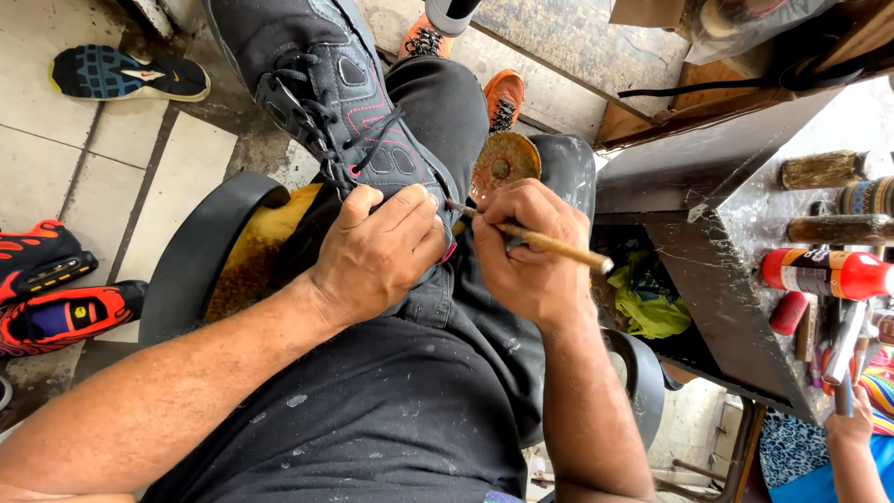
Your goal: Applying adhesive to a shoe sole with a brush and manually pressing the components together for repair
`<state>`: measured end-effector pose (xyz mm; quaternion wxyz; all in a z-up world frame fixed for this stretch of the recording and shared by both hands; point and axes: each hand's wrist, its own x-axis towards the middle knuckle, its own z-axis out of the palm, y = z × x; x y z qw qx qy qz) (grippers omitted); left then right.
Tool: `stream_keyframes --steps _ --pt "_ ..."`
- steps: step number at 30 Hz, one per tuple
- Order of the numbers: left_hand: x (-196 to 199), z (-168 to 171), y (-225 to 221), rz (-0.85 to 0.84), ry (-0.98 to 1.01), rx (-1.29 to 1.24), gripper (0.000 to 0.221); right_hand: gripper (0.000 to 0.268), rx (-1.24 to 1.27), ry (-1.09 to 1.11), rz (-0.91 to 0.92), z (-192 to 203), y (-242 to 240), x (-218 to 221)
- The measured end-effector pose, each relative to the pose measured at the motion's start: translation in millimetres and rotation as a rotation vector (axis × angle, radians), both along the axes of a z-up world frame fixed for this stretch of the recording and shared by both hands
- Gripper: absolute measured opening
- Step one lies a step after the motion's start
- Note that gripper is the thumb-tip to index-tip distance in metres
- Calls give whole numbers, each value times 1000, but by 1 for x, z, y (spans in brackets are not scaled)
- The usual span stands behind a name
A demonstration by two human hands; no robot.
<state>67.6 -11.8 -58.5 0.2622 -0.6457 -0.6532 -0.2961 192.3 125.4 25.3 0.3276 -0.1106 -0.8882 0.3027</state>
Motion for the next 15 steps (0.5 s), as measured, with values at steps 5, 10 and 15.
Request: stream_keyframes --steps 5,10,15 --pt "-3 3 0 -10 -7 14 13 16 -63 194 42 -21 8 -5" --pt "-5 5 1 -11 -14 17 13 16 -82 242 74 -35 9 -3" --pt "1 0 1 -10 -32 -8 17 16 -3 74 164 -3 14 3"
